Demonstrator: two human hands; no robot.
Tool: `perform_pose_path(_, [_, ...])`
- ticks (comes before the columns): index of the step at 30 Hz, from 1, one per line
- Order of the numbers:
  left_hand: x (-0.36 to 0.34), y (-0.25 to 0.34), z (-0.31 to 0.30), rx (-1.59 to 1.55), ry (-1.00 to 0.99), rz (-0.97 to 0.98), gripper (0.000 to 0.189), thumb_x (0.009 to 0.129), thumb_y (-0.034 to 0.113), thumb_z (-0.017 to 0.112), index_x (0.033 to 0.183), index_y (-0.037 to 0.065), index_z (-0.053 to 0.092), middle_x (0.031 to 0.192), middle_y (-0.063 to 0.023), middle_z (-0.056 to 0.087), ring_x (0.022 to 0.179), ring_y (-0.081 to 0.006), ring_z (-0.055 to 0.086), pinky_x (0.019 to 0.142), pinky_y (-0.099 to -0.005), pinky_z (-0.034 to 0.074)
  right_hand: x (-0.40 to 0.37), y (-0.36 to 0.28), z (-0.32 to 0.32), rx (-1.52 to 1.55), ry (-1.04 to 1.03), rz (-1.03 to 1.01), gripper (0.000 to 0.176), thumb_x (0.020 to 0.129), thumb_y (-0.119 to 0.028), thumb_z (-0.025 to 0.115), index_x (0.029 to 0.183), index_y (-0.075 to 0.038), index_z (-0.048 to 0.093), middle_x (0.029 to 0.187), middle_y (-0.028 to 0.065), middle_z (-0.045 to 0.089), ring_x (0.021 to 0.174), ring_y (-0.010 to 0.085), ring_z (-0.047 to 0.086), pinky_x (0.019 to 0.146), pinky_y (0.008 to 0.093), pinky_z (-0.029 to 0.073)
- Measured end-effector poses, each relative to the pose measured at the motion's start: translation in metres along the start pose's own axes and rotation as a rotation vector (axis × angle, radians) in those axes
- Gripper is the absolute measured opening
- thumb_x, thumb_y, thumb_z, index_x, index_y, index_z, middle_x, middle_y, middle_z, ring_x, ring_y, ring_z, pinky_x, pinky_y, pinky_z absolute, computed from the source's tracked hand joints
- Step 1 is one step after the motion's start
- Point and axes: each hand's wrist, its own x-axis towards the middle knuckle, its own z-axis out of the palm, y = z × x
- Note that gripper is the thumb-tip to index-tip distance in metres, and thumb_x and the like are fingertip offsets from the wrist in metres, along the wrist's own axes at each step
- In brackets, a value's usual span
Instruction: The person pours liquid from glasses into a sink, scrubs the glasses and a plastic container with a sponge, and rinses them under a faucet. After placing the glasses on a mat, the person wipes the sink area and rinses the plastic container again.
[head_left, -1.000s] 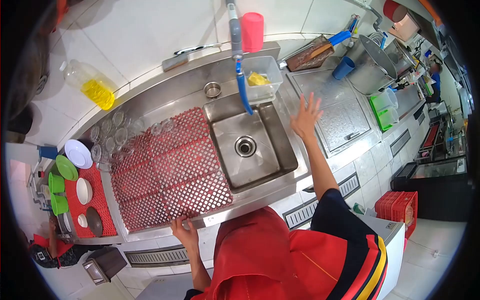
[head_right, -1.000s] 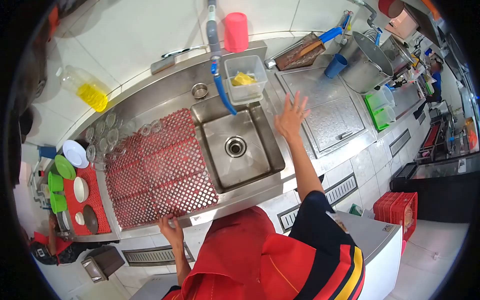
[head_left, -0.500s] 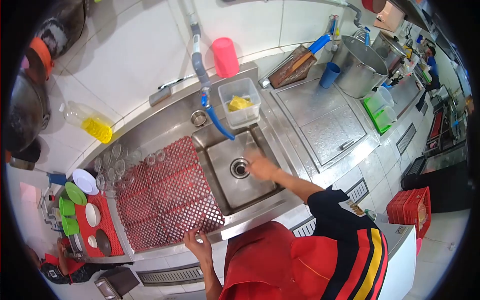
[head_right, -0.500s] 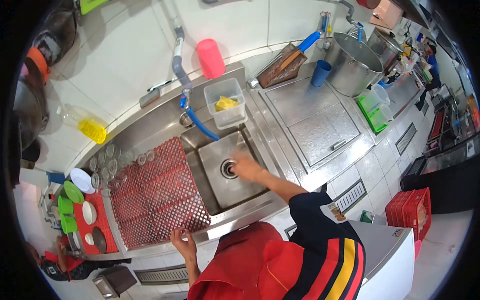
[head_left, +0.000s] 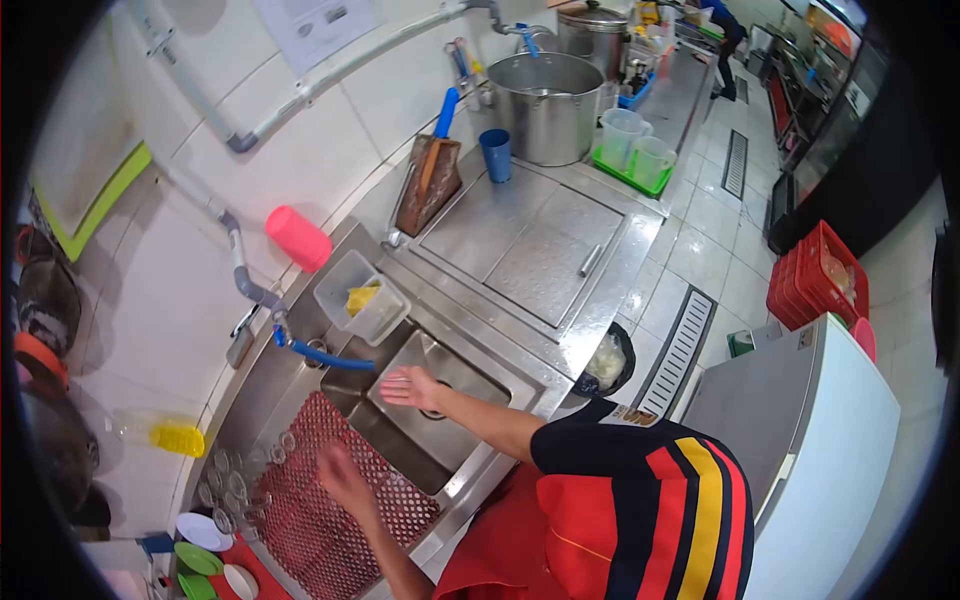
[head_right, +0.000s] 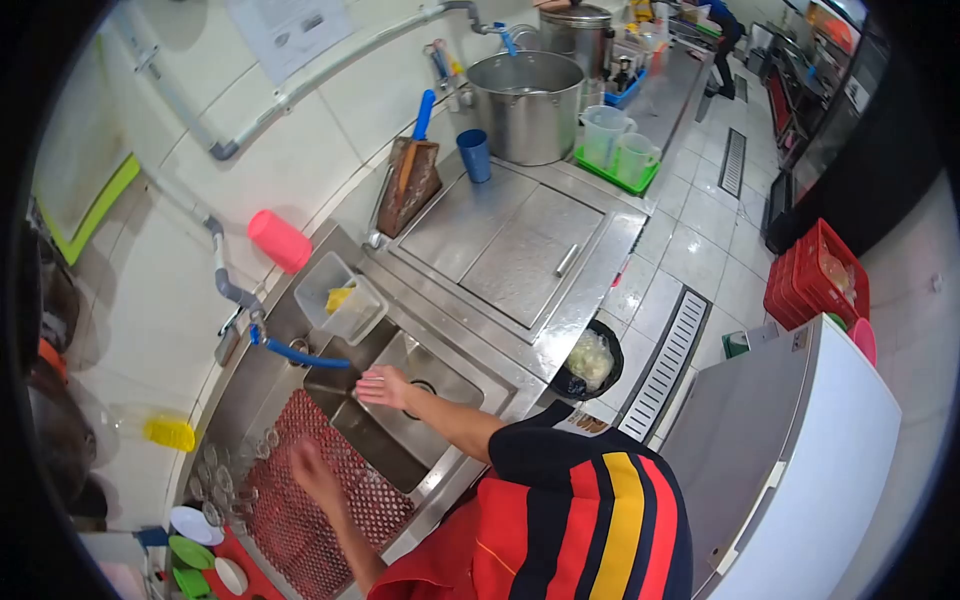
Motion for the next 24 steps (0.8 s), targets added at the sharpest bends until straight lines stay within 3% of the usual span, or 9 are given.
perform_pose_path(1, [0.047, -0.001, 0.005, -0.193, -0.047, 0.078, 0.028, 0.100, 0.020, 0.045, 0.106, -0.006, 0.056, 0.100, -0.0109, 0.060, 0.098, -0.0162, 0.056, 0.086, -0.0277, 0.046, -0.001, -0.011, 0.005, 0.016, -0.010, -0.029, 0.042, 0.088, -0.014, 0.048, 0.128, -0.002, 0.045, 0.123, 0.0226, 0.056, 0.117, 0.0324, 0.056, 0.094, 0.0446, 0.049])
perform_pose_path(4, [0.131, 0.079, 0.039, -0.467, -0.068, -0.014, 0.050, 0.099, 0.046, 0.041, 0.136, 0.013, 0.040, 0.133, -0.0115, 0.045, 0.114, -0.0239, 0.052, 0.095, -0.0413, 0.041, -0.005, -0.034, 0.018, 0.015, -0.019, -0.107, 0.043, 0.087, -0.014, 0.048, 0.128, -0.002, 0.044, 0.123, 0.0232, 0.056, 0.117, 0.0330, 0.055, 0.094, 0.0448, 0.049])
perform_pose_path(7, [0.179, 0.063, 0.055, -0.622, -0.300, -0.053, 0.053, 0.097, 0.052, 0.040, 0.139, 0.019, 0.037, 0.133, -0.0110, 0.044, 0.115, -0.0270, 0.053, 0.098, -0.0458, 0.039, -0.007, -0.045, 0.029, -0.006, -0.019, -0.150, 0.043, 0.087, -0.013, 0.048, 0.129, -0.002, 0.044, 0.123, 0.0238, 0.056, 0.117, 0.0335, 0.055, 0.094, 0.0451, 0.049])
perform_pose_path(12, [0.182, 0.053, 0.066, -0.851, -0.332, -0.057, 0.040, 0.098, 0.042, 0.047, 0.127, 0.016, 0.040, 0.102, -0.0064, 0.047, 0.078, -0.0179, 0.053, 0.079, -0.0391, 0.049, -0.011, -0.049, 0.034, -0.043, -0.008, -0.198, 0.045, 0.086, -0.011, 0.049, 0.129, -0.001, 0.043, 0.123, 0.0248, 0.055, 0.117, 0.0344, 0.055, 0.095, 0.0455, 0.048])
perform_pose_path(15, [0.193, 0.052, 0.071, -0.716, -0.349, -0.018, 0.032, 0.098, 0.040, 0.047, 0.116, 0.014, 0.040, 0.098, -0.0061, 0.046, 0.073, -0.0169, 0.052, 0.072, -0.0381, 0.049, -0.013, -0.046, 0.037, -0.070, 0.010, -0.215, 0.046, 0.086, -0.010, 0.049, 0.130, -0.001, 0.042, 0.123, 0.0254, 0.055, 0.117, 0.0349, 0.055, 0.095, 0.0457, 0.048])
perform_pose_path(16, [0.189, 0.059, 0.078, -0.689, -0.256, -0.007, 0.026, 0.099, 0.035, 0.048, 0.109, 0.013, 0.039, 0.091, -0.0049, 0.046, 0.066, -0.0144, 0.049, 0.062, -0.0322, 0.048, -0.014, -0.044, 0.038, -0.082, 0.018, -0.216, 0.046, 0.085, -0.010, 0.049, 0.130, -0.001, 0.042, 0.123, 0.0257, 0.055, 0.117, 0.0351, 0.055, 0.095, 0.0458, 0.048])
perform_pose_path(20, [0.192, 0.060, 0.090, -0.547, -0.039, -0.007, 0.025, 0.098, 0.030, 0.053, 0.109, 0.012, 0.039, 0.083, -0.0032, 0.048, 0.060, -0.0102, 0.048, 0.051, -0.0241, 0.043, -0.013, -0.032, 0.038, -0.126, 0.043, -0.227, 0.047, 0.085, -0.009, 0.049, 0.130, 0.000, 0.041, 0.123, 0.0265, 0.054, 0.117, 0.0358, 0.054, 0.095, 0.0461, 0.048])
perform_pose_path(23, [0.178, 0.083, 0.094, -0.361, 0.113, -0.041, 0.033, 0.093, 0.033, 0.062, 0.104, 0.011, 0.040, 0.085, -0.0042, 0.050, 0.063, -0.0112, 0.051, 0.055, -0.0247, 0.045, -0.016, -0.030, 0.040, -0.158, 0.064, -0.231, 0.048, 0.084, -0.008, 0.049, 0.131, 0.000, 0.041, 0.123, 0.0271, 0.054, 0.117, 0.0363, 0.054, 0.095, 0.0464, 0.048])
perform_pose_path(24, [0.190, 0.062, 0.096, -0.291, 0.215, 0.073, 0.037, 0.085, 0.033, 0.071, 0.097, 0.005, 0.051, 0.090, -0.0080, 0.055, 0.068, -0.0156, 0.054, 0.061, -0.0292, 0.047, -0.017, -0.029, 0.043, -0.168, 0.066, -0.229, 0.048, 0.084, -0.008, 0.049, 0.131, 0.000, 0.040, 0.123, 0.0273, 0.054, 0.117, 0.0365, 0.054, 0.095, 0.0465, 0.048])
